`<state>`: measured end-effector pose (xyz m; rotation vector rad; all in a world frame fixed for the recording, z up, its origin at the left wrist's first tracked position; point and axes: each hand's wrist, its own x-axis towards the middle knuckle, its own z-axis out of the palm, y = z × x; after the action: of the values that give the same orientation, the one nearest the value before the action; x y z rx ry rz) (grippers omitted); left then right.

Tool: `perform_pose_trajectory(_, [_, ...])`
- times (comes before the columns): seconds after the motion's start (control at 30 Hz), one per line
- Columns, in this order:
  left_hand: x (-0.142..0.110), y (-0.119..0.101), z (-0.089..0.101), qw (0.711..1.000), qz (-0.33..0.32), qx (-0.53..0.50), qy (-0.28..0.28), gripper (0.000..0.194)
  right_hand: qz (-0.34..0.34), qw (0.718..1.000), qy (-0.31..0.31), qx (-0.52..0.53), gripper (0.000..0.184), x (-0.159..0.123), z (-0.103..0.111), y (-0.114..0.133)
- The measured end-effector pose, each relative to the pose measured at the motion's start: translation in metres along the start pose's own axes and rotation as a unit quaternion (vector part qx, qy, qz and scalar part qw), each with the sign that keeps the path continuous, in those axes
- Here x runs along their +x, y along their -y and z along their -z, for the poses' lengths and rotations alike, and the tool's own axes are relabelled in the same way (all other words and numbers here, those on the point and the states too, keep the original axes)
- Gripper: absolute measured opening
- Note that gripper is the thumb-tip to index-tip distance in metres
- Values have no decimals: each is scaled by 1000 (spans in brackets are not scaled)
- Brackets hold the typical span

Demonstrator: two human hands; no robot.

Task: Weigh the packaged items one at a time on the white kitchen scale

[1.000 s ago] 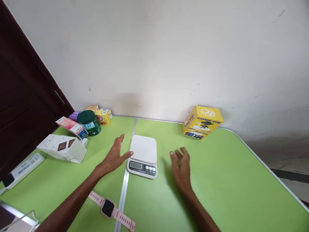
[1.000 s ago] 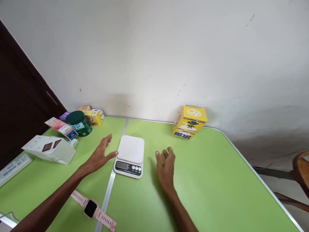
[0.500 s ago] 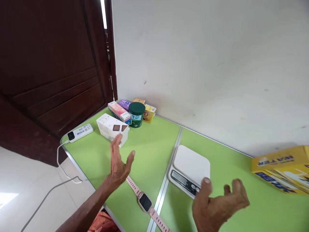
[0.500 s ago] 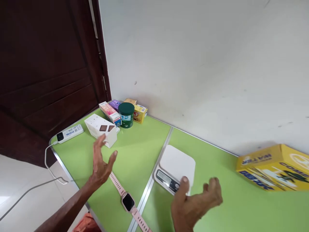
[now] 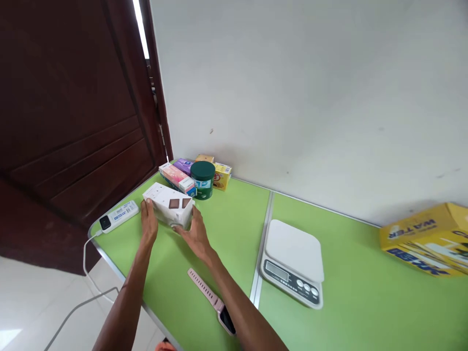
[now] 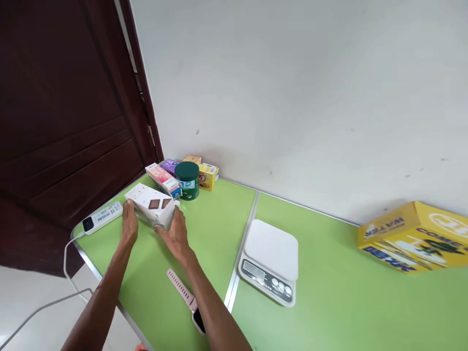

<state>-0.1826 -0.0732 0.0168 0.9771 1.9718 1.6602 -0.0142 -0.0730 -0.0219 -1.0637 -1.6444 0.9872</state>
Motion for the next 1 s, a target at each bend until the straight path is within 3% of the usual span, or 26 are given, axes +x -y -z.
perform_pose_trajectory(0.17, [-24, 6, 10, 998, -50, 29, 24, 69, -33, 999, -30, -23, 76, -21, 12, 5])
perform_pose_trajectory(0.37, [-80, -28, 1, 990, -107, 29, 89, 61, -43, 998, -49, -9, 74, -61, 80, 25])
perform_pose_trajectory(0.57, [-139, -79, -52, 947, -182, -56, 260, 61, -48, 988, -145, -37, 73, -101, 189, 48])
perform_pose_trajectory(0.7, [-178, -88, -101, 908, -165, -104, 370, 68, -76, 969, -232, -31, 69, -131, 250, 43])
perform_pose_trajectory(0.83, [-201, -80, -136, 888, -160, -109, 416, 70, -91, 960, -264, -30, 66, -150, 281, 21])
perform_pose_trajectory(1.0, [-207, -75, -148, 879, -186, -87, 430, 70, -105, 959, -261, 23, 71, -156, 290, -2])
